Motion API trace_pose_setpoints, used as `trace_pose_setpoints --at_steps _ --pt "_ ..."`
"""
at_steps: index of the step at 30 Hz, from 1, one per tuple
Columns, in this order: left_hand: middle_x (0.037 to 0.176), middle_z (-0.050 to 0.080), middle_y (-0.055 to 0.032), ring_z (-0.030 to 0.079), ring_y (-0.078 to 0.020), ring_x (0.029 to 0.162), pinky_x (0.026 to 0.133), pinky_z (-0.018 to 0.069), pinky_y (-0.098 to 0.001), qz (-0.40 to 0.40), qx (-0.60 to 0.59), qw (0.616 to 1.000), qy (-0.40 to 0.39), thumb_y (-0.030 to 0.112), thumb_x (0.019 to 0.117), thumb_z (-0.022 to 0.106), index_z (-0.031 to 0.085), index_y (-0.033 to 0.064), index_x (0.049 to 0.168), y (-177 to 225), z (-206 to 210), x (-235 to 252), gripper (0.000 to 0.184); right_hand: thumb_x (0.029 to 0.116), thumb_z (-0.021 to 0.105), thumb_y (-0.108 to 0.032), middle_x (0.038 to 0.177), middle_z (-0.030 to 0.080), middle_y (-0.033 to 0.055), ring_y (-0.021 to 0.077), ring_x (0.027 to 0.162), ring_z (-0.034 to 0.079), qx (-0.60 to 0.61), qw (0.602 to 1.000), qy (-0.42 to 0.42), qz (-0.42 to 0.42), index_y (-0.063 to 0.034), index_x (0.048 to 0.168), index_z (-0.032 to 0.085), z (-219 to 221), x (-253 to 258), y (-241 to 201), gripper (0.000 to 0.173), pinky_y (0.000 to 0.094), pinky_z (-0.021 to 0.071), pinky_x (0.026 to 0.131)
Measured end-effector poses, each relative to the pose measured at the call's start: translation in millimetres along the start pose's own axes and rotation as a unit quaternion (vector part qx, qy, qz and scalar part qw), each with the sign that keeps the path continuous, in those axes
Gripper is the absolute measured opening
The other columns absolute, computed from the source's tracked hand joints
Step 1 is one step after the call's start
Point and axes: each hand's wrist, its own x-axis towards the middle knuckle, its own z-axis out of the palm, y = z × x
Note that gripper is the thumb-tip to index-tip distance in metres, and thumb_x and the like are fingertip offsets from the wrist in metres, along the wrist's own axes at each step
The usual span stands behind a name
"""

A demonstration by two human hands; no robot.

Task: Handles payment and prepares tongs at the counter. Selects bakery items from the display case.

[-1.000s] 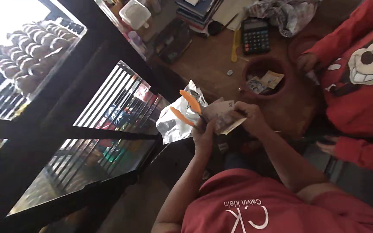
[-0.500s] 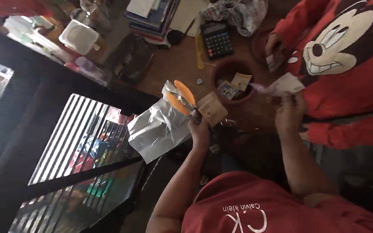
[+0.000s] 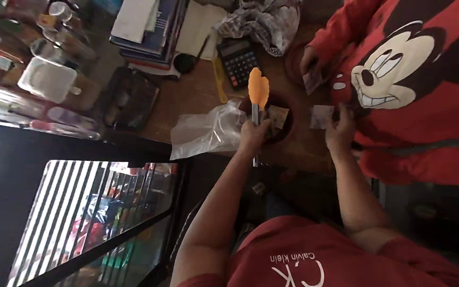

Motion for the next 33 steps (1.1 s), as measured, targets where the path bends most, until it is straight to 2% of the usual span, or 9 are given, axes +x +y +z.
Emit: trace_pose_setpoints --at_steps 5,9,11,14,17,22,26,30,33 --pt "0.084 0.066 -0.0086 0.062 -0.0139 0.067 0.065 0.0550 -0.0329 0.048 -0.087 0.994 0.035 0.028 0.1007 0.065 0.062 -0.0016 0.118 -9.4 -7.3 -5.0 0.034 0.1038 0.052 -0.010 0.136 0.059 0.0292 0.0428 0.119 0.063 0.017 0.995 -0.034 -0.087 0.0054 0.135 0.060 3.8 5.4 -14.6 0.036 0.0546 0.0498 0.102" --pt "0.076 0.062 -0.0024 0.056 -0.0089 0.055 0.050 0.0507 -0.0263 0.098 -0.135 0.978 0.126 0.034 0.1001 0.065 0.061 0.0123 0.119 -30.5 -15.7 -32.7 0.029 0.1044 0.051 -0.009 0.123 0.068 0.0263 0.0401 0.113 0.067 0.043 0.976 -0.059 -0.207 0.0062 0.122 0.068 26.6 19.6 -27.6 0.029 0.0528 0.0508 0.102" --pt "0.077 0.061 -0.0022 0.057 -0.0091 0.057 0.052 0.0514 -0.0264 0.093 -0.159 0.967 0.176 0.024 0.1004 0.065 0.059 0.0094 0.120 -40.6 -18.8 -33.5 0.025 0.1035 0.051 -0.005 0.126 0.067 0.0253 0.0392 0.117 0.066 0.048 0.966 -0.085 -0.239 0.0067 0.121 0.069 36.9 29.5 -37.9 0.028 0.0496 0.0518 0.103" --pt "0.085 0.061 -0.0064 0.059 -0.0130 0.065 0.059 0.0533 -0.0303 0.069 -0.173 0.957 0.222 0.018 0.0992 0.065 0.055 0.0050 0.126 -54.3 -17.7 -23.3 0.031 0.1052 0.042 -0.003 0.150 0.050 0.0275 0.0419 0.138 0.051 -0.003 0.965 -0.128 -0.229 0.0098 0.135 0.059 49.6 56.0 -51.1 0.037 0.0490 0.0408 0.116" --pt "0.093 0.062 -0.0104 0.059 -0.0167 0.073 0.067 0.0534 -0.0355 0.029 -0.173 0.956 0.235 0.025 0.0997 0.067 0.055 0.0034 0.130 -64.4 -13.1 -14.1 0.039 0.1054 0.041 -0.002 0.156 0.040 0.0308 0.0430 0.146 0.041 -0.068 0.971 -0.164 -0.161 0.0111 0.148 0.043 60.4 87.2 -67.8 0.045 0.0498 0.0339 0.121" --pt "0.095 0.063 -0.0154 0.061 -0.0231 0.078 0.072 0.0535 -0.0422 -0.011 -0.106 0.973 0.203 0.030 0.0957 0.073 0.056 0.0016 0.129 -58.5 -16.4 -4.8 0.047 0.1092 0.044 -0.019 0.156 0.038 0.0335 0.0489 0.139 0.047 -0.100 0.977 -0.173 -0.072 0.0061 0.158 0.027 85.1 133.6 -75.6 0.058 0.0604 0.0400 0.113" --pt "0.100 0.066 -0.0188 0.064 -0.0273 0.085 0.078 0.0550 -0.0471 -0.032 -0.087 0.985 0.148 0.023 0.0974 0.070 0.057 0.0003 0.129 -62.2 -23.3 1.8 0.041 0.1108 0.035 -0.018 0.148 0.049 0.0319 0.0485 0.137 0.050 -0.109 0.979 -0.170 0.011 0.0013 0.158 0.030 89.3 161.3 -78.8 0.051 0.0642 0.0388 0.111" --pt "0.085 0.064 -0.0105 0.061 -0.0150 0.068 0.064 0.0544 -0.0326 -0.028 -0.160 0.980 0.114 0.014 0.0978 0.068 0.058 -0.0018 0.125 -62.8 -24.9 -3.9 0.033 0.1030 0.050 -0.008 0.150 0.043 0.0354 0.0515 0.140 0.042 -0.121 0.985 -0.118 -0.029 0.0067 0.147 0.046 84.1 179.5 -70.9 0.047 0.0641 0.0366 0.113" --pt "0.086 0.064 -0.0108 0.063 -0.0141 0.070 0.068 0.0560 -0.0313 -0.004 -0.232 0.965 0.125 0.005 0.0975 0.065 0.055 -0.0045 0.124 -72.5 -23.5 -10.1 0.030 0.1021 0.053 -0.006 0.145 0.046 0.0359 0.0508 0.134 0.049 -0.126 0.984 -0.116 -0.049 0.0084 0.136 0.056 80.7 183.7 -64.0 0.037 0.0621 0.0425 0.109"
